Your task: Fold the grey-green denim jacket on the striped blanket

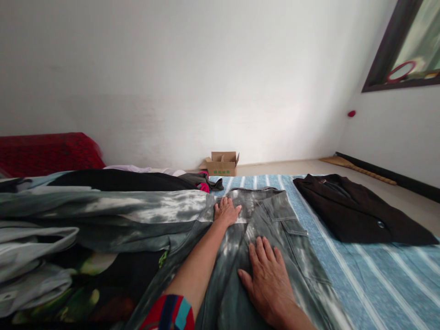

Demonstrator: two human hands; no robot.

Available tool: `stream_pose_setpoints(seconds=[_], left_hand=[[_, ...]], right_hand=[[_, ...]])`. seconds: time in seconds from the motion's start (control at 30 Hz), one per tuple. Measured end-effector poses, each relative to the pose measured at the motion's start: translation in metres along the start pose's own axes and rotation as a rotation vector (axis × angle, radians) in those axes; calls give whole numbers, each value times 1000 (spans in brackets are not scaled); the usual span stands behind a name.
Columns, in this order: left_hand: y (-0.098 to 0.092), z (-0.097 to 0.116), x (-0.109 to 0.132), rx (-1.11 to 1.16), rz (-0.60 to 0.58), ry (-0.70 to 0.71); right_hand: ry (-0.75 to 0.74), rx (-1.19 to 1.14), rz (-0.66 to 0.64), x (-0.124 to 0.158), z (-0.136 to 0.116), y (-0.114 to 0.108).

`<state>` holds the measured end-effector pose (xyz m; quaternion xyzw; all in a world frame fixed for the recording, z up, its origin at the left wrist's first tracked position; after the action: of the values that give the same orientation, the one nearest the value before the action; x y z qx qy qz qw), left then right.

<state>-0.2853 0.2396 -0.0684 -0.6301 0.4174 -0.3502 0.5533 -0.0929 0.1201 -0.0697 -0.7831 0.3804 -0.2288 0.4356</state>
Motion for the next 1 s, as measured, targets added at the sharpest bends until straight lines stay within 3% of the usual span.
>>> stream_pose_setpoints(seconds=[0.23, 0.6, 1.0], left_hand=[[-6, 10, -1, 7, 89, 55], [4, 13, -22, 67, -120, 38], [2, 13, -19, 63, -128, 41]], right_hand=[[-10, -1, 3, 1, 0, 0], [-1, 6, 6, 3, -1, -5], [0, 23, 10, 4, -1, -6]])
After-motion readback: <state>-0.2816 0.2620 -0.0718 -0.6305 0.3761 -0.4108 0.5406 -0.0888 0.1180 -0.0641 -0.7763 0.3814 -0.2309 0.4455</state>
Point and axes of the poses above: each hand's wrist, its own x-axis away from the middle knuckle, its own y-axis out of the palm, z = x × y, the point moved 4 cm from there along -x, towards the middle knuckle, and after that the axes turned 13 degrees about -x, right-handed, at the moved point
